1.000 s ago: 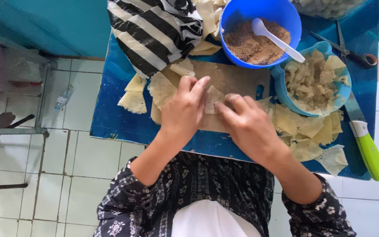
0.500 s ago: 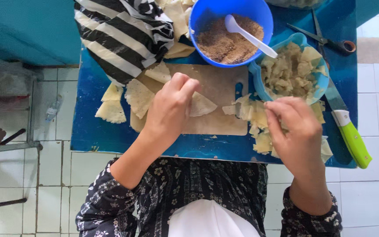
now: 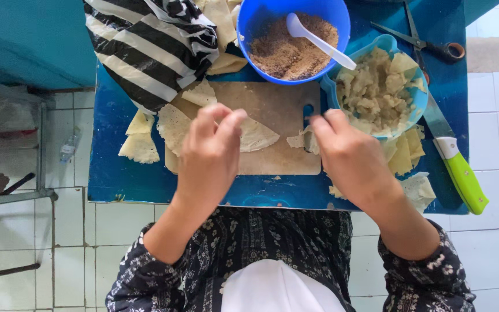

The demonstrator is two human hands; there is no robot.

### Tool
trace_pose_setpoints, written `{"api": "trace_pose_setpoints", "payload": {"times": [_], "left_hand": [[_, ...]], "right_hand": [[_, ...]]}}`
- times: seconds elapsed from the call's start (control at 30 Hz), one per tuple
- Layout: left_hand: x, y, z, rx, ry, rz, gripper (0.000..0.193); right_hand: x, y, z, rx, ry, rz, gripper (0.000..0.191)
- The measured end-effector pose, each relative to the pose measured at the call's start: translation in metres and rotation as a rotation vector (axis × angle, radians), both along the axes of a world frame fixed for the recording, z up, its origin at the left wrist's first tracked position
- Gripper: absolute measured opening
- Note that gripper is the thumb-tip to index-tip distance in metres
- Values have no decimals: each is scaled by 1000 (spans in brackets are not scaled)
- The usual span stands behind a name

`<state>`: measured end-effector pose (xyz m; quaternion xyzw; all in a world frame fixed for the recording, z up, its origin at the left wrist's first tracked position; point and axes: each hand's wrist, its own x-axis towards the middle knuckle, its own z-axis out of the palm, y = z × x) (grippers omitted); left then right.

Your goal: The person folds triangular pastry wrappers into cones, spoons brown filling from a blue bowl into each wrapper, and pinches the edges closed, setting the filled pieces aside while taking new wrappers one at a time from the pile on the table.

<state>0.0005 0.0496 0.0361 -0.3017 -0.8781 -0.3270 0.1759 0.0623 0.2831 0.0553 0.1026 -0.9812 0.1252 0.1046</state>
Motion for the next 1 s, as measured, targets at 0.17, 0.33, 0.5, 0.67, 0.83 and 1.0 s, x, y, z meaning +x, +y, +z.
{"api": "trace_pose_setpoints", "payload": {"times": [0.17, 0.33, 0.5, 0.67, 0.83, 1.0], "left_hand": [[16, 0, -6, 111, -104, -121, 21], [19, 4, -7, 140, -158, -158, 24], [19, 11, -1, 304, -210, -281, 34], [15, 32, -3, 442, -507, -399, 40], [15, 35, -14, 607, -770, -361, 16], [26, 15, -22, 727, -904, -278, 13]], "right_hand": [[5, -2, 3, 14, -101, 28, 16], [2, -2, -4, -52, -4, 7, 6], [6, 12, -9, -762, -113, -88, 7], [8, 24, -17, -1149, -435, -144, 12], [5, 13, -21, -1446, -591, -30, 16], [6, -14, -30, -1408, -567, -136, 26]]}}
